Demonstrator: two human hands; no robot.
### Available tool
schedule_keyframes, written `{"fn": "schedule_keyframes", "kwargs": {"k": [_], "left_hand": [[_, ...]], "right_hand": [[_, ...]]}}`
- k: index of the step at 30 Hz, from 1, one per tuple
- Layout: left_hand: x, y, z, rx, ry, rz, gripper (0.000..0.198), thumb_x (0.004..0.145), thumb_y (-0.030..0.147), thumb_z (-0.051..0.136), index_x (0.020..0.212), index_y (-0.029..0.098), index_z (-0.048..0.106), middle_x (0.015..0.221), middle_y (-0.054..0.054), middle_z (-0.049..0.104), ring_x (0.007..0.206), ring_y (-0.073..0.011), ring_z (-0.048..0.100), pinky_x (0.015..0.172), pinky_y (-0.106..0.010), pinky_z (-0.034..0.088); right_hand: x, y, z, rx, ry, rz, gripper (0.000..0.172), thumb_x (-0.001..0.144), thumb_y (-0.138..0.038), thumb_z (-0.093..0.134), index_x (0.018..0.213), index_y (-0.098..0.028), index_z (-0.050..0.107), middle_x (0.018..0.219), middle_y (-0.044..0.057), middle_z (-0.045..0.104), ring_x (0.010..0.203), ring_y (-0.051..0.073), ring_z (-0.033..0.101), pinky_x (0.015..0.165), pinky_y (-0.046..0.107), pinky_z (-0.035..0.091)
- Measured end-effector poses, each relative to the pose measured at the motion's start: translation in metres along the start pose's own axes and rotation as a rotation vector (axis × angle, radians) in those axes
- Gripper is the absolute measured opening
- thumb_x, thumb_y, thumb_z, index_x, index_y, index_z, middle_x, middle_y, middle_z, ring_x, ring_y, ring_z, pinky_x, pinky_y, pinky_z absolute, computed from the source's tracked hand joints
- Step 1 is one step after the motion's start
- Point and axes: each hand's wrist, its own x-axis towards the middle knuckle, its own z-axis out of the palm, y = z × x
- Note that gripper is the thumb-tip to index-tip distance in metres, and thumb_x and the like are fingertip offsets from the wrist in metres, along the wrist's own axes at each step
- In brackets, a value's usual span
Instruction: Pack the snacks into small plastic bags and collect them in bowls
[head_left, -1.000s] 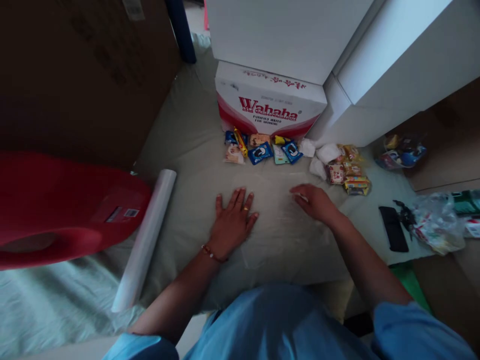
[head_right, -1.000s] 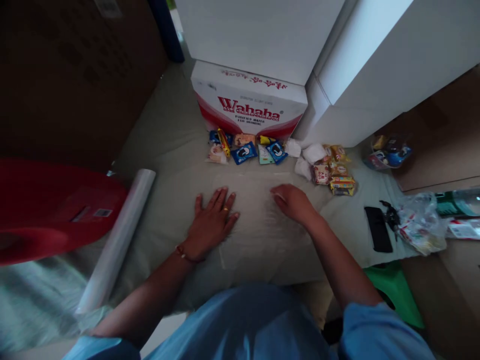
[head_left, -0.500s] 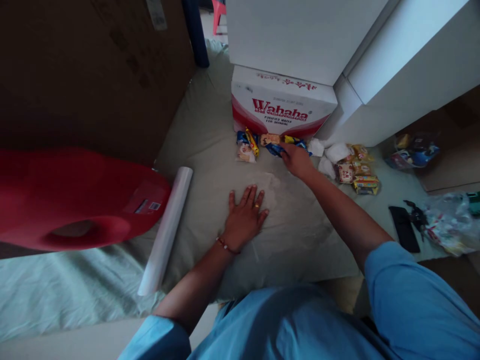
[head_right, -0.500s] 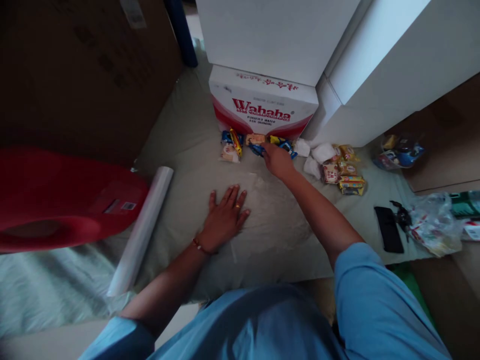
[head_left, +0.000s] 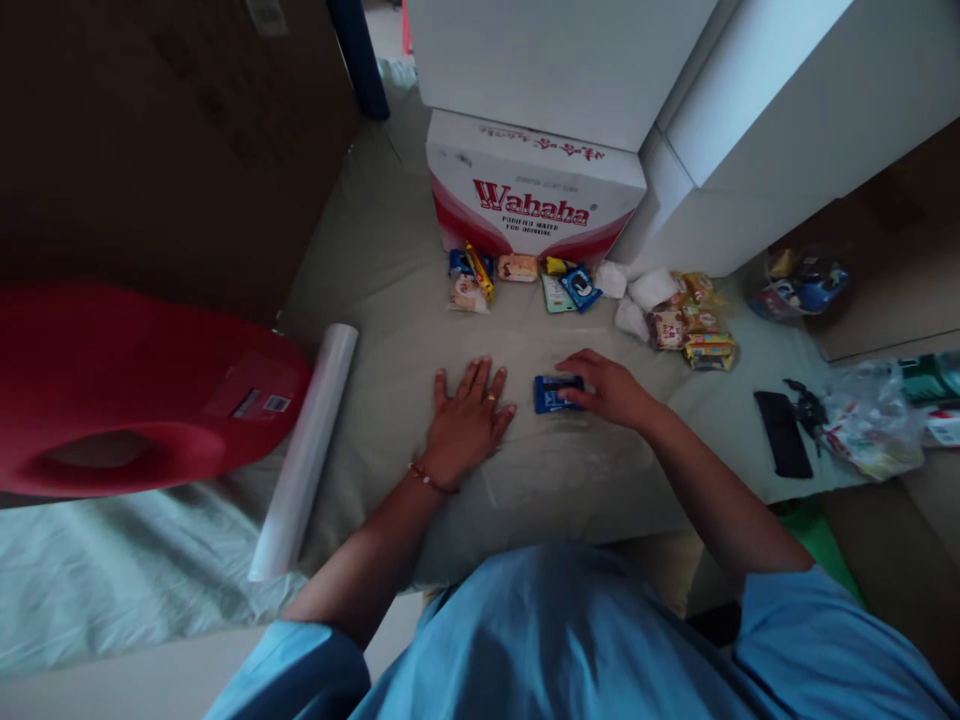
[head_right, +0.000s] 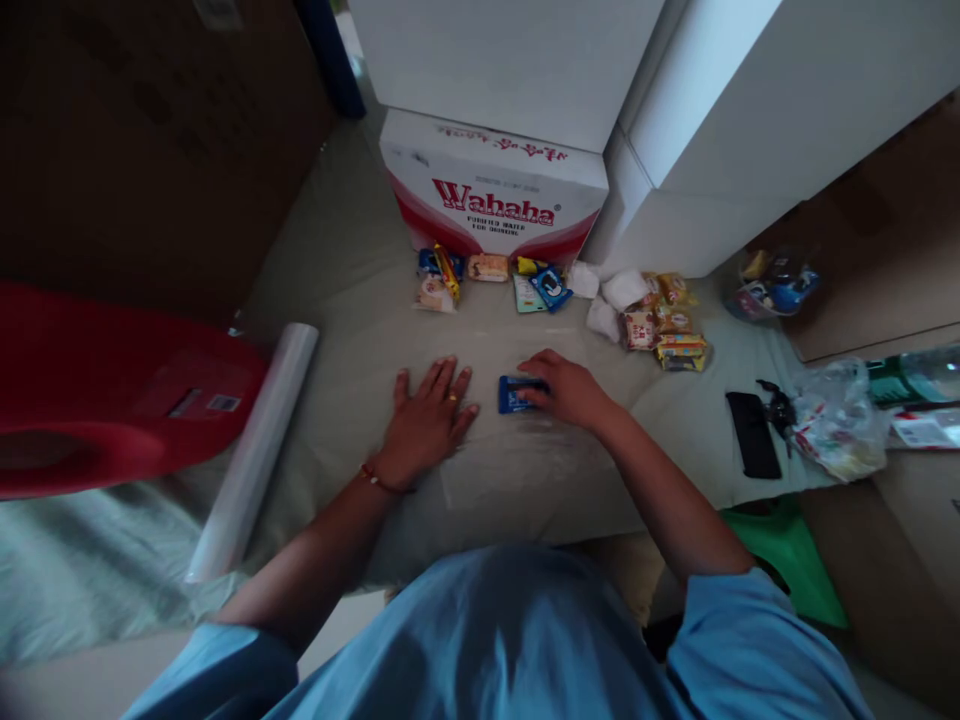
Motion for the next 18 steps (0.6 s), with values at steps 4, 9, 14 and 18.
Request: {"fn": "schedule_keyframes", "kwargs": {"k": [4, 9, 14, 18], "left_hand": [[0.001, -0.001, 0.002, -0.009, 0.006, -0.008, 0.064, 0.106, 0.049, 0.034, 0.164, 0.023, 0.031, 0.172, -0.014, 0.025, 0.159, -0.0331, 0.025, 0.125, -0.071, 0.002], [0.0, -0.002, 0.004, -0.021, 0.012, 0.005, 0.064, 0.106, 0.049, 0.033, 0.163, 0.022, 0.032, 0.172, -0.015, 0.024, 0.16, -0.0319, 0.024, 0.126, -0.07, 0.0], [0.0, -0.002, 0.003, -0.027, 0.029, 0.006, 0.063, 0.106, 0.049, 0.033, 0.163, 0.021, 0.034, 0.171, -0.016, 0.026, 0.159, -0.032, 0.025, 0.125, -0.071, 0.001], [0.0, -0.001, -0.001, -0.026, 0.027, 0.015, 0.062, 0.106, 0.049, 0.033, 0.162, 0.019, 0.036, 0.171, -0.016, 0.027, 0.159, -0.0316, 0.026, 0.126, -0.071, 0.001]], "right_hand": [[-0.013, -0.007, 0.007, -0.136, -0.149, -0.024, 0.063, 0.092, -0.027, 0.07, 0.152, -0.024, 0.052, 0.149, 0.015, 0.056, 0.129, 0.029, 0.06, 0.1, 0.039, 0.052], [-0.016, -0.006, 0.006, -0.127, -0.074, -0.014, 0.05, 0.098, -0.023, 0.06, 0.147, -0.024, 0.057, 0.142, 0.013, 0.061, 0.121, 0.026, 0.065, 0.098, 0.037, 0.053], [-0.005, -0.013, 0.009, -0.049, -0.166, -0.136, 0.051, 0.094, -0.023, 0.065, 0.145, -0.026, 0.06, 0.141, 0.011, 0.062, 0.117, 0.023, 0.067, 0.098, 0.035, 0.052], [0.028, 0.005, -0.008, 0.025, -0.079, -0.056, 0.035, 0.101, -0.038, 0.055, 0.128, -0.022, 0.071, 0.124, 0.011, 0.072, 0.108, 0.024, 0.069, 0.095, 0.036, 0.053]]}}
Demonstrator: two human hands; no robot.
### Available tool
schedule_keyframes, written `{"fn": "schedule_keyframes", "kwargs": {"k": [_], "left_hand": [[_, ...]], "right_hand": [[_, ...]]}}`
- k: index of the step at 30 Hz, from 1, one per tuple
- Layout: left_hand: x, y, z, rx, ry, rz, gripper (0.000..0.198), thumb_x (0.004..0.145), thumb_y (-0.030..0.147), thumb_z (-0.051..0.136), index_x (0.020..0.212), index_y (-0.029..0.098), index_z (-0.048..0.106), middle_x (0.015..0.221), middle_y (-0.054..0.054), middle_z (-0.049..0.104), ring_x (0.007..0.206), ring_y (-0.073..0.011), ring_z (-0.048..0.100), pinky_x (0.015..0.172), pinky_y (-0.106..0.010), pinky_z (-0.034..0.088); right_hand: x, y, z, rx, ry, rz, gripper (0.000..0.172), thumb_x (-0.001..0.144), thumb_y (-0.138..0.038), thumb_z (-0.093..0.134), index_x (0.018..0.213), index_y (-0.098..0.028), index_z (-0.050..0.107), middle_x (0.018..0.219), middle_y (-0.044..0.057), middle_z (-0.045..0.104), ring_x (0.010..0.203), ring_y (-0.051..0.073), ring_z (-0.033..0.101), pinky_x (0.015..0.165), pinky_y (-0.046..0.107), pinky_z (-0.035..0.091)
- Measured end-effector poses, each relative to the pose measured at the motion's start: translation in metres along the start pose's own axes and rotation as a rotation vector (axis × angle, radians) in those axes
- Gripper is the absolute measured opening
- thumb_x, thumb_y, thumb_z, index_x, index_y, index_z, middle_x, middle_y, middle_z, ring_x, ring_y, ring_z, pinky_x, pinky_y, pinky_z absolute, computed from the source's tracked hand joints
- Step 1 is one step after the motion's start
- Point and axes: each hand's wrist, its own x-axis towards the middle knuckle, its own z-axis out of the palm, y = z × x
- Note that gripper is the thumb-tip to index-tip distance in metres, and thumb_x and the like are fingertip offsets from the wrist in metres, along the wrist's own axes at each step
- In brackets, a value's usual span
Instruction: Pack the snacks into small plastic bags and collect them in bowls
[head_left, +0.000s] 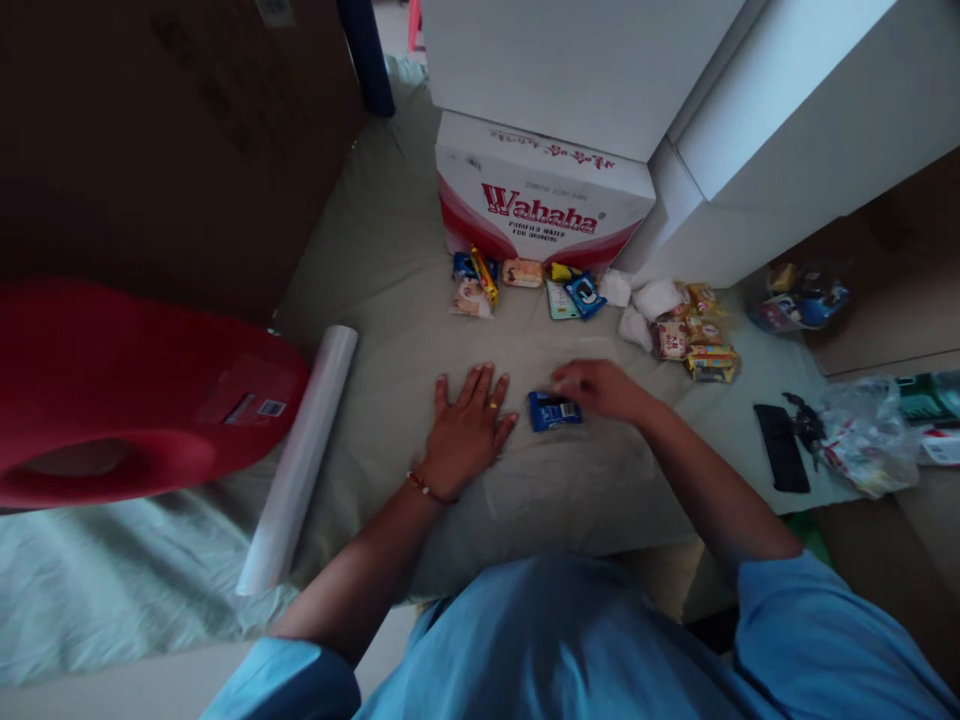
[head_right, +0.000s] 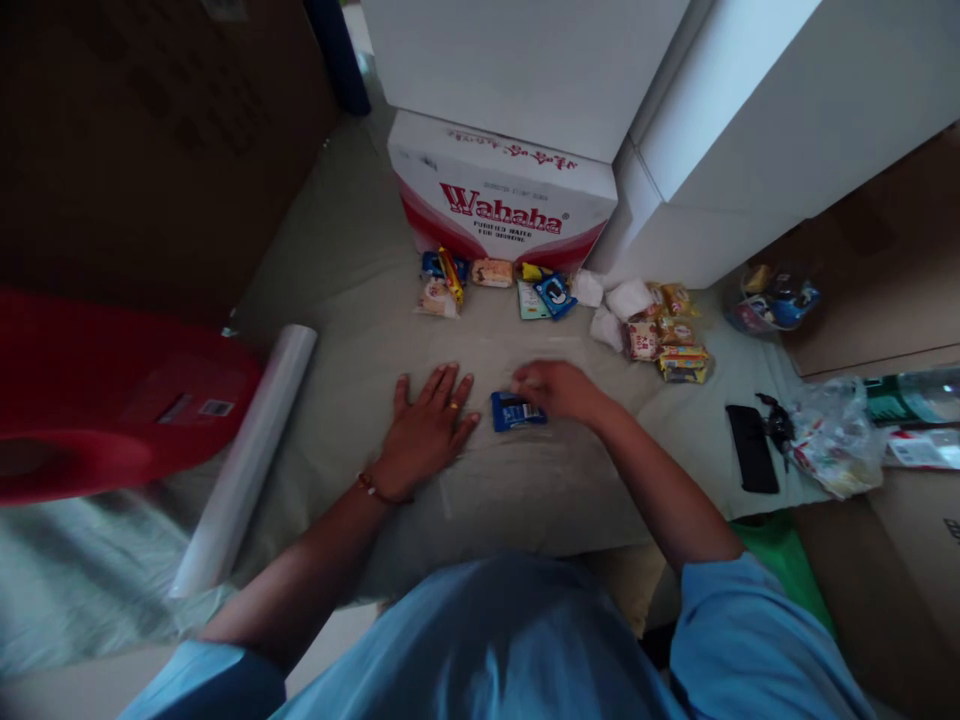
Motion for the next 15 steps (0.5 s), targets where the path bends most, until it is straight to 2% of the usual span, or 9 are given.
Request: {"fn": "schedule_keyframes", "kwargs": {"k": [1, 3, 4, 6, 8, 11, 13, 15], "left_hand": [[0.0, 0.0, -0.001, -0.002, 0.001, 0.001, 0.062, 0.106, 0.048, 0.034, 0.162, 0.02, 0.036, 0.171, -0.016, 0.027, 0.159, -0.0316, 0.026, 0.126, -0.071, 0.001], [0.0, 0.0, -0.002, -0.006, 0.001, 0.001, 0.062, 0.106, 0.048, 0.034, 0.162, 0.02, 0.036, 0.171, -0.016, 0.027, 0.159, -0.0319, 0.026, 0.126, -0.071, 0.002], [0.0, 0.0, -0.003, -0.008, 0.0, -0.001, 0.062, 0.106, 0.047, 0.035, 0.162, 0.02, 0.036, 0.171, -0.016, 0.028, 0.159, -0.032, 0.026, 0.126, -0.07, 0.002], [0.0, 0.0, -0.003, -0.007, -0.004, -0.006, 0.062, 0.106, 0.048, 0.035, 0.161, 0.02, 0.037, 0.17, -0.016, 0.029, 0.159, -0.032, 0.027, 0.126, -0.07, 0.003], [0.0, 0.0, -0.003, -0.002, -0.005, -0.01, 0.062, 0.106, 0.048, 0.035, 0.161, 0.02, 0.037, 0.17, -0.016, 0.029, 0.159, -0.0313, 0.026, 0.127, -0.069, 0.003], [-0.001, 0.0, -0.003, 0.006, -0.002, -0.012, 0.062, 0.106, 0.05, 0.034, 0.161, 0.022, 0.037, 0.171, -0.015, 0.029, 0.159, -0.0299, 0.026, 0.127, -0.067, 0.002], [-0.001, 0.0, -0.004, 0.005, -0.001, -0.013, 0.062, 0.106, 0.05, 0.033, 0.161, 0.022, 0.037, 0.171, -0.014, 0.029, 0.159, -0.0292, 0.026, 0.128, -0.066, 0.002], [-0.001, 0.0, -0.005, -0.002, -0.003, -0.015, 0.062, 0.106, 0.05, 0.033, 0.161, 0.022, 0.038, 0.17, -0.014, 0.03, 0.159, -0.0288, 0.027, 0.128, -0.066, 0.003]], "right_hand": [[0.012, 0.01, -0.008, -0.024, 0.12, 0.099, 0.036, 0.103, -0.038, 0.05, 0.126, -0.02, 0.071, 0.122, 0.012, 0.073, 0.108, 0.025, 0.069, 0.096, 0.038, 0.052], [0.04, 0.032, -0.024, -0.114, 0.365, 0.325, 0.041, 0.101, -0.035, 0.05, 0.134, -0.016, 0.065, 0.13, 0.017, 0.068, 0.117, 0.03, 0.065, 0.1, 0.043, 0.05], [0.054, 0.043, -0.031, -0.154, 0.438, 0.43, 0.045, 0.1, -0.034, 0.051, 0.139, -0.014, 0.061, 0.134, 0.02, 0.065, 0.119, 0.033, 0.064, 0.1, 0.044, 0.049], [0.079, 0.06, -0.04, -0.196, 0.481, 0.6, 0.053, 0.096, -0.034, 0.058, 0.142, -0.01, 0.057, 0.134, 0.025, 0.064, 0.117, 0.036, 0.064, 0.097, 0.046, 0.05], [0.097, 0.071, -0.043, -0.202, 0.457, 0.68, 0.051, 0.091, -0.035, 0.064, 0.135, -0.009, 0.062, 0.125, 0.025, 0.069, 0.11, 0.036, 0.066, 0.092, 0.045, 0.051], [0.1, 0.073, -0.043, -0.121, 0.459, 0.631, 0.033, 0.087, -0.033, 0.068, 0.114, -0.014, 0.072, 0.108, 0.017, 0.074, 0.098, 0.031, 0.066, 0.086, 0.041, 0.05], [0.084, 0.065, -0.04, -0.016, 0.503, 0.522, 0.029, 0.086, -0.034, 0.068, 0.108, -0.015, 0.071, 0.101, 0.012, 0.074, 0.091, 0.026, 0.066, 0.083, 0.038, 0.05], [0.057, 0.05, -0.033, 0.064, 0.531, 0.365, 0.031, 0.087, -0.038, 0.068, 0.109, -0.016, 0.069, 0.099, 0.009, 0.072, 0.088, 0.023, 0.065, 0.081, 0.036, 0.051]]}}
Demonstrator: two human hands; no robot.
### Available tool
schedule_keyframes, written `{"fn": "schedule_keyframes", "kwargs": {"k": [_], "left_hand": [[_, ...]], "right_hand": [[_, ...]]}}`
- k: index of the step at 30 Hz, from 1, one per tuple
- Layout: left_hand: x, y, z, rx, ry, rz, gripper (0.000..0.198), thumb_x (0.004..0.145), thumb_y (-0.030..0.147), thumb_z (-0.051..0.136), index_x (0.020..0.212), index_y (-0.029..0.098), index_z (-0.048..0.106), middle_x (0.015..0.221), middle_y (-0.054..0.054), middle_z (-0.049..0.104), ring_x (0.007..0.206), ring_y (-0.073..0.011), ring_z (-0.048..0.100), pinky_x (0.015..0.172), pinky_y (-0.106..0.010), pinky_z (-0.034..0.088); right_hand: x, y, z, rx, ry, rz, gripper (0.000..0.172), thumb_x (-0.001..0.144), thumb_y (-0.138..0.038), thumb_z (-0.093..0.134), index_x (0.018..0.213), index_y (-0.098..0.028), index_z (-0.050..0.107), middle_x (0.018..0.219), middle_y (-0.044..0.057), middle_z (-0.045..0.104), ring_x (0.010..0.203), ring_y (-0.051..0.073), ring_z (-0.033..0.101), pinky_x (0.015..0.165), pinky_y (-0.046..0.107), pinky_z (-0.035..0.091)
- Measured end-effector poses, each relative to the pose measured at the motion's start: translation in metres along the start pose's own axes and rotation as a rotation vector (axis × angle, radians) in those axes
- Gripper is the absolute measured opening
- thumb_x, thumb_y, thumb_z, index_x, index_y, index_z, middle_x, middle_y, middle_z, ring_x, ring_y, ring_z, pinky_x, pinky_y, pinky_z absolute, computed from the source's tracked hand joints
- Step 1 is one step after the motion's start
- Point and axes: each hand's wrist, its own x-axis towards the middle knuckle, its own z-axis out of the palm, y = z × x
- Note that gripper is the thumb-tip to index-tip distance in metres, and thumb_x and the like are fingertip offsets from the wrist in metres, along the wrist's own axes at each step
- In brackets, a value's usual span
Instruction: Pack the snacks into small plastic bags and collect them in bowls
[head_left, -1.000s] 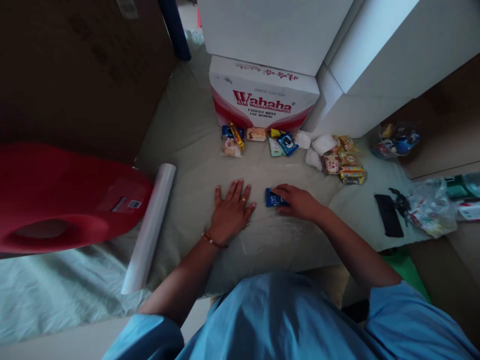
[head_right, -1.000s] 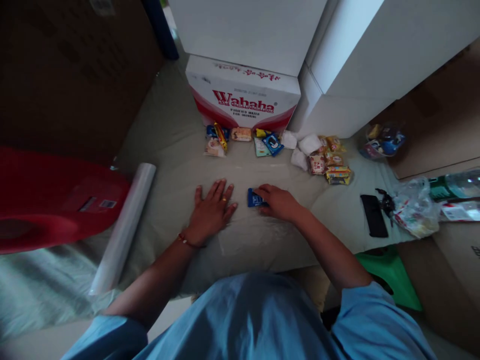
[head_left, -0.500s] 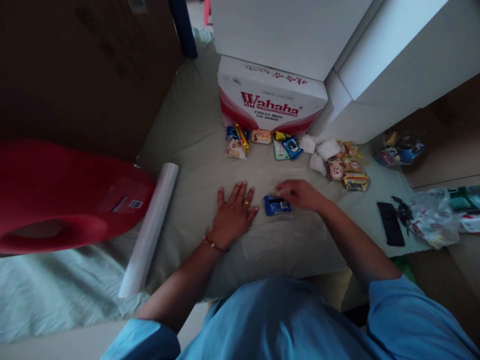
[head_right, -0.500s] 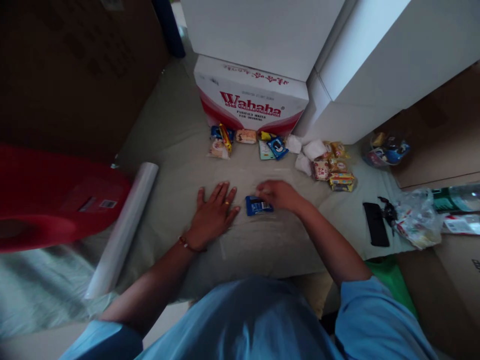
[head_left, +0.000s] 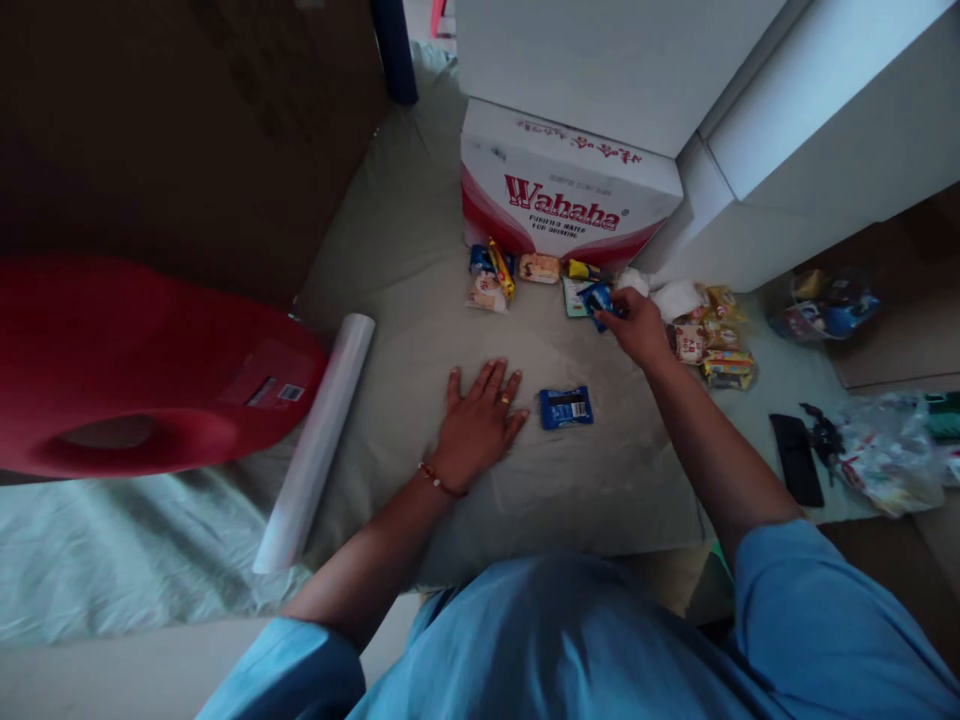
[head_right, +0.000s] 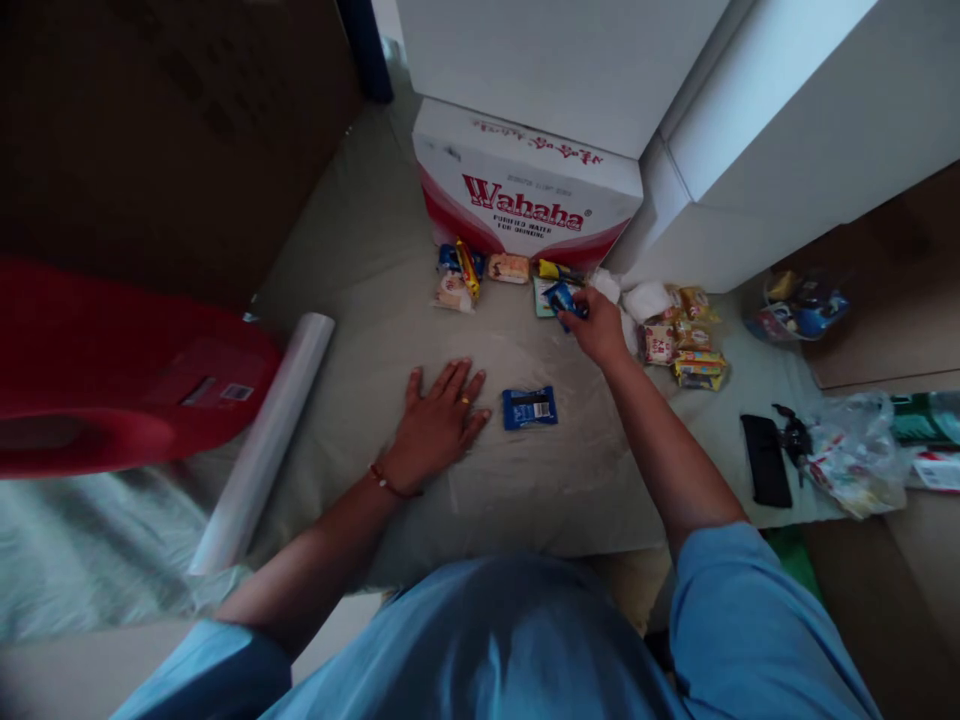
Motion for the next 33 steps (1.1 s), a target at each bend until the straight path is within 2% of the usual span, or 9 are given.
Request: {"fn": "schedule_keyframes", "kwargs": {"k": [4, 7, 9, 12, 14, 18, 20, 25, 33], "left_hand": [[0.001, 0.0, 0.0, -0.017, 0.003, -0.007, 0.061, 0.106, 0.051, 0.034, 0.16, 0.023, 0.039, 0.17, -0.014, 0.032, 0.159, -0.0296, 0.027, 0.128, -0.066, 0.003], [0.002, 0.0, 0.002, -0.017, 0.004, -0.012, 0.061, 0.106, 0.05, 0.035, 0.16, 0.022, 0.04, 0.17, -0.015, 0.031, 0.158, -0.0304, 0.028, 0.127, -0.067, 0.001], [0.002, 0.0, 0.003, -0.018, -0.002, -0.011, 0.061, 0.105, 0.049, 0.035, 0.16, 0.022, 0.04, 0.17, -0.015, 0.032, 0.158, -0.0309, 0.028, 0.126, -0.068, 0.001], [0.003, 0.0, 0.003, -0.023, -0.007, -0.013, 0.061, 0.105, 0.05, 0.036, 0.16, 0.024, 0.04, 0.17, -0.015, 0.031, 0.158, -0.0315, 0.028, 0.126, -0.068, 0.002], [0.003, 0.0, 0.003, -0.022, -0.005, -0.018, 0.061, 0.105, 0.05, 0.036, 0.16, 0.024, 0.04, 0.17, -0.014, 0.031, 0.158, -0.0312, 0.029, 0.126, -0.068, 0.002], [0.003, 0.001, 0.003, -0.017, -0.005, -0.025, 0.061, 0.105, 0.05, 0.035, 0.159, 0.023, 0.041, 0.17, -0.015, 0.032, 0.158, -0.0304, 0.029, 0.127, -0.067, 0.002], [0.003, 0.001, 0.002, -0.017, -0.01, -0.022, 0.06, 0.105, 0.05, 0.035, 0.159, 0.023, 0.042, 0.17, -0.015, 0.032, 0.158, -0.0305, 0.029, 0.126, -0.068, 0.002], [0.003, 0.001, 0.002, -0.036, -0.006, -0.024, 0.061, 0.105, 0.049, 0.036, 0.159, 0.023, 0.041, 0.169, -0.015, 0.033, 0.157, -0.0324, 0.03, 0.126, -0.069, 0.003], [0.002, -0.001, 0.002, -0.05, -0.005, -0.018, 0.061, 0.104, 0.05, 0.037, 0.159, 0.023, 0.041, 0.17, -0.015, 0.032, 0.158, -0.0328, 0.029, 0.126, -0.069, 0.003]], "right_hand": [[-0.081, -0.009, -0.011, 0.001, -0.196, -0.35, 0.028, 0.094, -0.041, 0.063, 0.115, -0.021, 0.066, 0.105, 0.009, 0.069, 0.093, 0.022, 0.064, 0.084, 0.035, 0.052], [-0.127, -0.014, -0.011, -0.179, -0.381, -0.441, 0.027, 0.1, -0.036, 0.057, 0.122, -0.022, 0.064, 0.117, 0.013, 0.067, 0.099, 0.024, 0.066, 0.085, 0.036, 0.053], [-0.141, -0.016, -0.011, -0.258, -0.45, -0.47, 0.037, 0.098, -0.043, 0.062, 0.128, -0.023, 0.061, 0.134, 0.017, 0.061, 0.11, 0.028, 0.065, 0.087, 0.039, 0.054], [-0.14, -0.019, -0.015, -0.282, -0.453, -0.486, 0.052, 0.092, -0.053, 0.069, 0.131, -0.021, 0.059, 0.156, 0.02, 0.045, 0.125, 0.033, 0.06, 0.093, 0.044, 0.054], [-0.134, -0.023, -0.017, -0.289, -0.491, -0.46, 0.046, 0.093, -0.047, 0.07, 0.128, -0.02, 0.059, 0.151, 0.02, 0.051, 0.12, 0.032, 0.064, 0.092, 0.042, 0.053], [-0.122, -0.036, -0.016, -0.28, -0.588, -0.405, 0.033, 0.092, -0.031, 0.072, 0.12, -0.019, 0.06, 0.119, 0.011, 0.071, 0.104, 0.026, 0.069, 0.085, 0.033, 0.051], [-0.12, -0.043, -0.012, -0.303, -0.577, -0.401, 0.034, 0.091, -0.03, 0.073, 0.121, -0.02, 0.06, 0.122, 0.011, 0.07, 0.106, 0.027, 0.069, 0.084, 0.033, 0.05], [-0.121, -0.049, -0.002, -0.399, -0.605, -0.367, 0.061, 0.091, -0.031, 0.073, 0.147, -0.023, 0.048, 0.135, 0.013, 0.065, 0.1, 0.026, 0.071, 0.079, 0.031, 0.05], [-0.124, -0.044, -0.002, -0.432, -0.587, -0.387, 0.059, 0.095, -0.031, 0.066, 0.151, -0.024, 0.048, 0.139, 0.013, 0.063, 0.106, 0.028, 0.071, 0.081, 0.033, 0.054]]}}
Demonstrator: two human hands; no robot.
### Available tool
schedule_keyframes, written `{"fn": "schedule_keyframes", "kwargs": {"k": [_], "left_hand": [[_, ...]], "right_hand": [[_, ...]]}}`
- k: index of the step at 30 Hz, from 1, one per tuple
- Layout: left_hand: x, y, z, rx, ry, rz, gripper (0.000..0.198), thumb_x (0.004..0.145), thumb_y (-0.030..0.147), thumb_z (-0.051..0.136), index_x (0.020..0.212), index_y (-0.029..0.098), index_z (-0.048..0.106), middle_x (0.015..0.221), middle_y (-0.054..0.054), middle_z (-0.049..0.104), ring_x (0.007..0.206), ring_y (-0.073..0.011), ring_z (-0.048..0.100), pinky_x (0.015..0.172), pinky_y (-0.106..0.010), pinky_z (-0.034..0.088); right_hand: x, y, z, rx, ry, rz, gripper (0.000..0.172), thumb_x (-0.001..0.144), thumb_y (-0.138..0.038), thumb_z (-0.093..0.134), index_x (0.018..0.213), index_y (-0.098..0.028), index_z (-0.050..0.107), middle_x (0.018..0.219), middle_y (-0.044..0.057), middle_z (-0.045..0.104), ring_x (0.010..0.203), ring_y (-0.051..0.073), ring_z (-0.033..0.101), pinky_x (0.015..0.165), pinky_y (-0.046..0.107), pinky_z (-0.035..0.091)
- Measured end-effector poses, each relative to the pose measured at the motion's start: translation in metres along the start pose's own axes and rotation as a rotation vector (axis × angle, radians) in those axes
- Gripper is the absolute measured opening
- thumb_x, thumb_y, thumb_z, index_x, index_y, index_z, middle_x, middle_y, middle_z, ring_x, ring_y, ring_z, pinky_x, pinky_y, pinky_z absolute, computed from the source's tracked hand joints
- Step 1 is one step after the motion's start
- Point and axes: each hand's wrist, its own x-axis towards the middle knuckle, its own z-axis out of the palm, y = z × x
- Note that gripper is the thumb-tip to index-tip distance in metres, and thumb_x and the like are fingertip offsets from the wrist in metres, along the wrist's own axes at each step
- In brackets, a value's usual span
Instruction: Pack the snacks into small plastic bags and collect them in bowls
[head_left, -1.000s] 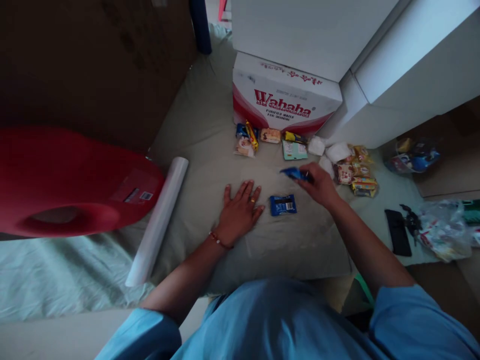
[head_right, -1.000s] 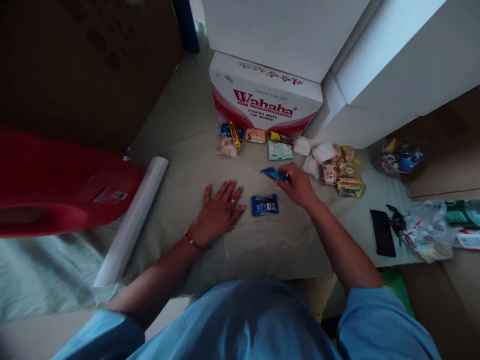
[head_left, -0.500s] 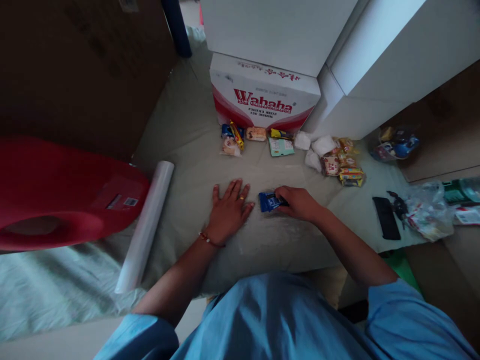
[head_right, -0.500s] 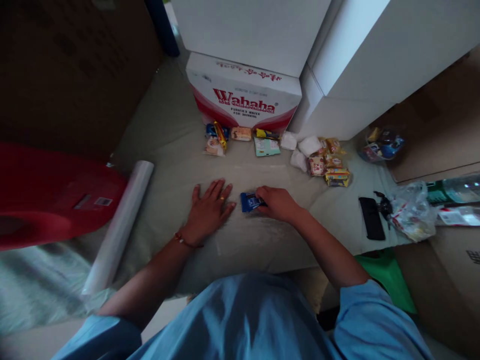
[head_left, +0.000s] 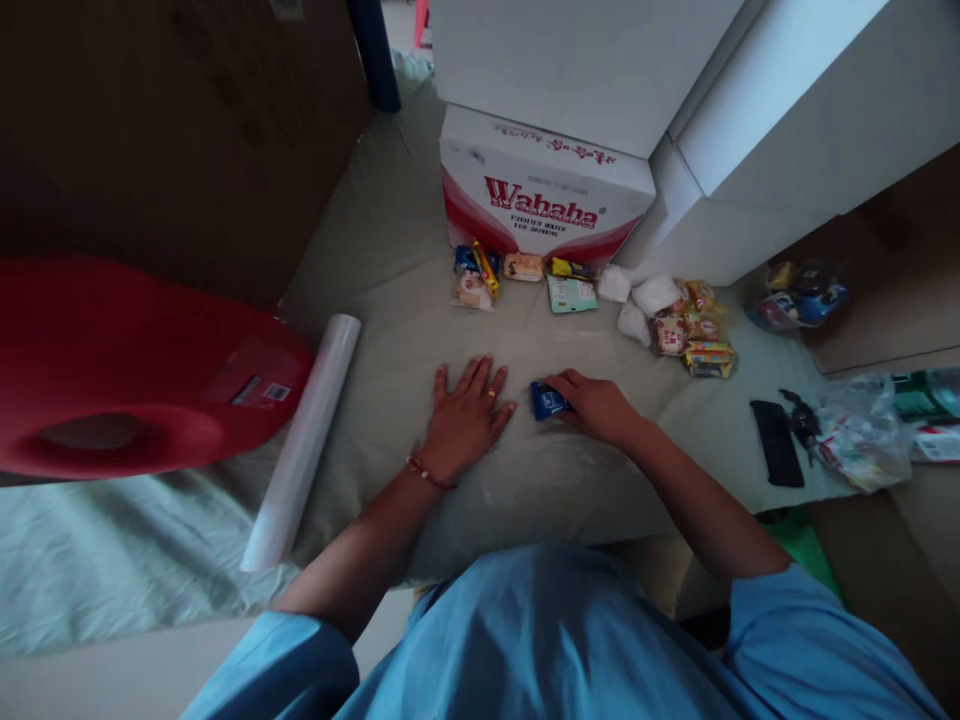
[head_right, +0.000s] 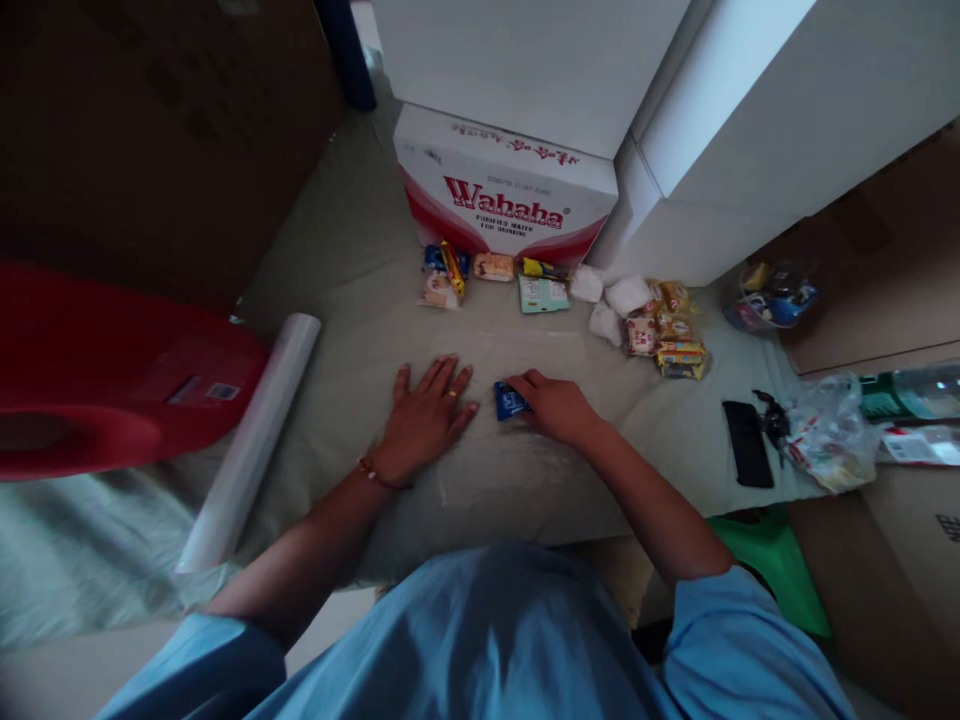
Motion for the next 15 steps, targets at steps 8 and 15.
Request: {"fn": "schedule_keyframes", "kwargs": {"k": [8, 15], "left_hand": [[-0.004, -0.005, -0.007, -0.079, 0.179, -0.062, 0.064, 0.101, 0.046, 0.048, 0.156, 0.014, 0.042, 0.169, -0.023, 0.029, 0.159, -0.0355, 0.023, 0.127, -0.06, 0.019], [-0.032, -0.001, -0.036, -0.205, -0.017, 0.399, 0.044, 0.097, 0.017, 0.046, 0.135, 0.029, 0.064, 0.14, -0.009, 0.068, 0.142, -0.0247, 0.053, 0.129, -0.059, 0.025]], "right_hand": [[-0.06, 0.02, 0.008, 0.287, 0.261, 0.02, 0.052, 0.099, -0.042, 0.061, 0.148, -0.027, 0.051, 0.144, 0.015, 0.057, 0.12, 0.028, 0.065, 0.096, 0.043, 0.057], [-0.145, 0.042, 0.062, 0.429, 0.277, -0.063, 0.056, 0.091, -0.04, 0.074, 0.144, -0.03, 0.057, 0.149, 0.016, 0.056, 0.136, 0.033, 0.054, 0.11, 0.058, 0.05]]}}
